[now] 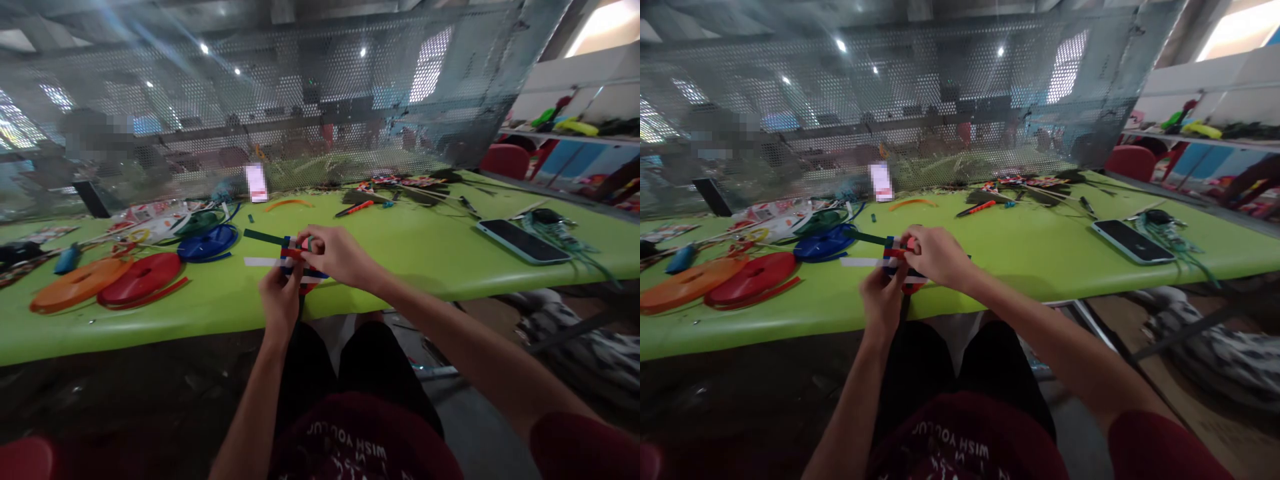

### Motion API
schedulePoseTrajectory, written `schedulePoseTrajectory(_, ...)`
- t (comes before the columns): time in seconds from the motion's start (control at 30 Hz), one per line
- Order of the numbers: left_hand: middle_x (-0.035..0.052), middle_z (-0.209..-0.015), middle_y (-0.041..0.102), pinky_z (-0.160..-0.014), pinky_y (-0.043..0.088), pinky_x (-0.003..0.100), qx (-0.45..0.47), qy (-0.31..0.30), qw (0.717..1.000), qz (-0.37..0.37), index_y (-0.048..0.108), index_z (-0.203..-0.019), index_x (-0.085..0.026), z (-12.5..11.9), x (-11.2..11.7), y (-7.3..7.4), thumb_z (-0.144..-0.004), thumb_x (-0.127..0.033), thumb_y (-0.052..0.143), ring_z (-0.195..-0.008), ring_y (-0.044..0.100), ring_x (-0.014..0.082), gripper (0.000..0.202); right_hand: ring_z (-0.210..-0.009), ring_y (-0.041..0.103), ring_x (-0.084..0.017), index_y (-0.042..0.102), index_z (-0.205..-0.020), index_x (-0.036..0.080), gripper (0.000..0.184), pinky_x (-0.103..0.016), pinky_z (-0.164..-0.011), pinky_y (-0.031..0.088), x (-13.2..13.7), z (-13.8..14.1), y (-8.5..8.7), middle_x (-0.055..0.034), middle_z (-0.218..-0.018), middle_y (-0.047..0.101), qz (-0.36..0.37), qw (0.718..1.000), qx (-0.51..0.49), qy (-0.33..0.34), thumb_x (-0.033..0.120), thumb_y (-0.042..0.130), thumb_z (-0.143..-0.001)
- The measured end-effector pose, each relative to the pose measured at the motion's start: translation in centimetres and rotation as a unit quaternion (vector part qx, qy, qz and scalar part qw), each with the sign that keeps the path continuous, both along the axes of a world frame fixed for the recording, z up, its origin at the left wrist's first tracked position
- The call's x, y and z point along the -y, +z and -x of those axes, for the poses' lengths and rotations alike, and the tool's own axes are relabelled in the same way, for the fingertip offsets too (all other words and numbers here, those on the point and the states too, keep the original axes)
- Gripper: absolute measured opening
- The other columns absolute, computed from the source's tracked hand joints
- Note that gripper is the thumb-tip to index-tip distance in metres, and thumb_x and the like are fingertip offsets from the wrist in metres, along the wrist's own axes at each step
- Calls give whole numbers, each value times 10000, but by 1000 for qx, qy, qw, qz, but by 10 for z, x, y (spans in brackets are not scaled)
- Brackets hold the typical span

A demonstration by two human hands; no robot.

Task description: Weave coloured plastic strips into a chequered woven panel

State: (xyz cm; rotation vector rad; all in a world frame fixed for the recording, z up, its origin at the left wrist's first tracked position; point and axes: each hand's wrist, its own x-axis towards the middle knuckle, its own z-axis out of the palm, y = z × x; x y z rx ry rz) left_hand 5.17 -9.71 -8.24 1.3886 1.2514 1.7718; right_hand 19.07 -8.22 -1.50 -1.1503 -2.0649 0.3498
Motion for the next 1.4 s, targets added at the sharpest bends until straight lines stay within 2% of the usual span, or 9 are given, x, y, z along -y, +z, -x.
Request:
schedulePoseTrajectory(0.13,-40,-506,503,-427,349,221,-2,19,1000,7,646,-594,-164,0,-2,-3,-720,-390,765,-459,415,83,284,-665,606,-172,650,-1193,157,289,-282,-593,309,11,1,-6,-70,-814,736,-69,980,164,-88,254,551,-939)
schedulePoseTrajectory(0.27,-41,-496,497,-409,332,210,-3,33,999,3,645,-589,-162,-2,-1,-4,-707,-389,775,-457,428,84,287,-725,662,-203,628,-1247,175,317,-297,-600,311,15,3,-7,-98,-873,765,-85,964,231,-105,254,483,-976)
schedulePoseTrajectory(0.77,-31,-505,526,-424,366,218,-1,13,1000,-7,657,-598,-172,-2,-6,-10,-707,-399,763,-468,435,89,273,-708,680,-210,607,-1287,160,333,-316,-571,278,16,5,-12,-103,-879,773,-99,943,287,-140,252,448,-1010)
schedulePoseTrajectory(0.97,-39,-477,506,-422,350,215,-17,17,1000,3,652,-577,-166,0,-4,-6,-707,-398,771,-452,427,85,291,-727,681,-209,570,-1352,131,369,-326,-559,264,16,6,-16,-113,-893,767,-118,933,317,-121,205,417,-1024)
schedulePoseTrajectory(1.1,-19,-512,571,-454,397,223,-27,14,1000,5,701,-632,-158,0,-3,-4,-728,-410,760,-466,467,95,276,-731,676,-203,561,-1355,109,373,-332,-555,271,16,6,-20,-113,-910,767,-125,934,317,-110,193,396,-1031)
schedulePoseTrajectory(1.2,0,-558,626,-478,429,229,-30,14,999,-2,730,-696,-157,0,-3,-3,-744,-411,740,-503,519,114,258,-720,666,-198,567,-1337,117,359,-327,-562,278,15,6,-23,-105,-904,764,-135,937,303,-113,191,406,-1025)
schedulePoseTrajectory(1.3,1,-556,629,-484,435,230,-37,18,999,-7,724,-685,-158,0,-3,-3,-748,-403,736,-517,540,124,253,-699,654,-190,582,-1291,124,324,-320,-565,275,15,7,-25,-103,-884,761,-152,939,288,-115,197,423,-1019)
schedulePoseTrajectory(1.4,-5,-550,622,-474,421,230,-45,24,999,-13,720,-676,-164,0,-2,-3,-751,-394,733,-509,531,123,242,-654,628,-173,627,-1156,123,247,-321,-555,255,15,8,-26,-93,-816,751,-171,939,276,-110,193,438,-1014)
